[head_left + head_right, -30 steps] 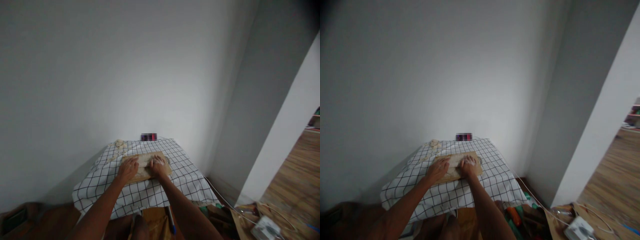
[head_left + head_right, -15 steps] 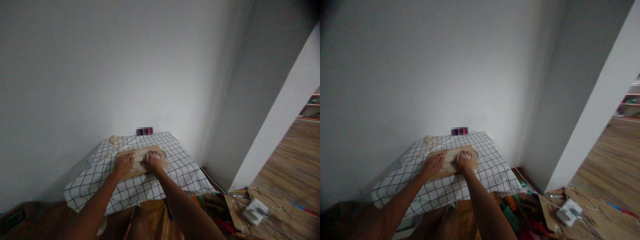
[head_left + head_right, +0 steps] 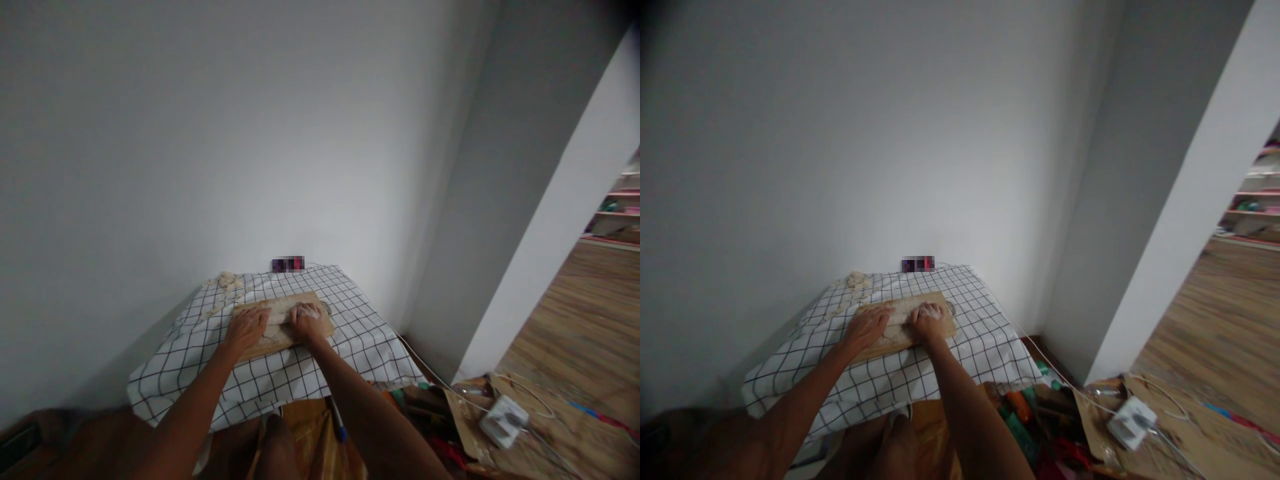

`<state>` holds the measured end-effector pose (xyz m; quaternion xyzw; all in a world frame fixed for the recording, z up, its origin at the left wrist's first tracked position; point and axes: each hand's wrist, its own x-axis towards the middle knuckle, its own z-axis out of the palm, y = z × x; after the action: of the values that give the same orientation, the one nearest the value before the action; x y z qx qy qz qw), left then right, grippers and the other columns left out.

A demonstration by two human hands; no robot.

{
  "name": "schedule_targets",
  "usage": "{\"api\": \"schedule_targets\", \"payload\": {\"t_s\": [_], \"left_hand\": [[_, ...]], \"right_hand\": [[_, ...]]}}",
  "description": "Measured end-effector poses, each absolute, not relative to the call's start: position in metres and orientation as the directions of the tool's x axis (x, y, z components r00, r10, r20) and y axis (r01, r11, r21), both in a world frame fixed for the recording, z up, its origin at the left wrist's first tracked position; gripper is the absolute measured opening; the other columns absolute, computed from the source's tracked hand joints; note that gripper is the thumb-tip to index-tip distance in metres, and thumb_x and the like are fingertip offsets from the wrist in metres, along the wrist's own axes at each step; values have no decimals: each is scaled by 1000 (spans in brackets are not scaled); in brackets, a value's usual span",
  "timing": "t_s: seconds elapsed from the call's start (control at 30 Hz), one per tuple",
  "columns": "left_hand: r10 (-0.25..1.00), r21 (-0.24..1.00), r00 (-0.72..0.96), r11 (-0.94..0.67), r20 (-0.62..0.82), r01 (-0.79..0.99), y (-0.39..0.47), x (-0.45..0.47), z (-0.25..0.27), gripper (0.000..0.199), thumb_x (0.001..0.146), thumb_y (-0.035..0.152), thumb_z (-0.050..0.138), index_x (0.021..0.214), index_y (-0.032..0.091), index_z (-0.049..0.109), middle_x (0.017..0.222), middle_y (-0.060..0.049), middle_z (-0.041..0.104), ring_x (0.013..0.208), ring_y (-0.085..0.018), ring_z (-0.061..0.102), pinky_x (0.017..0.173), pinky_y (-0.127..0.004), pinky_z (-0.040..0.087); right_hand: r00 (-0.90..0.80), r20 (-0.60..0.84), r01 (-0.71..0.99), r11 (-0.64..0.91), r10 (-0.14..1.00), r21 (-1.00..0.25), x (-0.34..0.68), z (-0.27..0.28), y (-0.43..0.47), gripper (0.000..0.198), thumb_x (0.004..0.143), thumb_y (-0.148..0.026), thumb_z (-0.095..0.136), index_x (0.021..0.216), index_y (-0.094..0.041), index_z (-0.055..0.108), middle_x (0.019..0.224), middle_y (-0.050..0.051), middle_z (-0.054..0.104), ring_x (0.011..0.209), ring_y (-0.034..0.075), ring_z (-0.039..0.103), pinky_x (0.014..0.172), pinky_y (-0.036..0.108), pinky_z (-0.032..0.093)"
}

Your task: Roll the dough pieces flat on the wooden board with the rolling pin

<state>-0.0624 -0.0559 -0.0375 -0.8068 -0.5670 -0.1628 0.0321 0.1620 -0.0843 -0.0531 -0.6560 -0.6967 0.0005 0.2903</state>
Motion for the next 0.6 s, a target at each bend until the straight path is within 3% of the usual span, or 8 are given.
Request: {"api": "schedule_targets", "payload": {"t_s": [0.27, 0.43, 0.6], "left_hand": [[896, 123, 325, -375, 302, 919, -59, -62, -35, 53, 116, 33, 38, 145, 30, 82, 156, -5, 78, 149, -25, 70, 134, -46, 48], [875, 104, 309, -370, 372, 923, -61, -63, -41, 56, 113, 30, 42, 159, 27, 74, 156, -9, 78, 145, -29, 73, 131, -51, 51], [838, 85, 355, -424, 414, 902, -58, -65, -47, 51, 114, 31, 41, 138, 25, 85, 153, -7, 80, 147, -28, 70, 134, -50, 49]], "right_hand": [[9, 408, 921, 151, 913, -358, 163, -49, -87, 34, 119, -29, 52, 122, -20, 85, 138, 13, 83, 136, 29, 69, 118, 43, 44], [25, 410, 925, 135, 912, -355, 161, -49, -87, 33, 120, -29, 52, 119, -22, 85, 139, 11, 83, 137, 29, 68, 119, 42, 42], [47, 407, 928, 111, 912, -356, 160, -49, -87, 33, 119, -29, 52, 118, -23, 85, 137, 11, 83, 137, 29, 67, 117, 40, 42]]}}
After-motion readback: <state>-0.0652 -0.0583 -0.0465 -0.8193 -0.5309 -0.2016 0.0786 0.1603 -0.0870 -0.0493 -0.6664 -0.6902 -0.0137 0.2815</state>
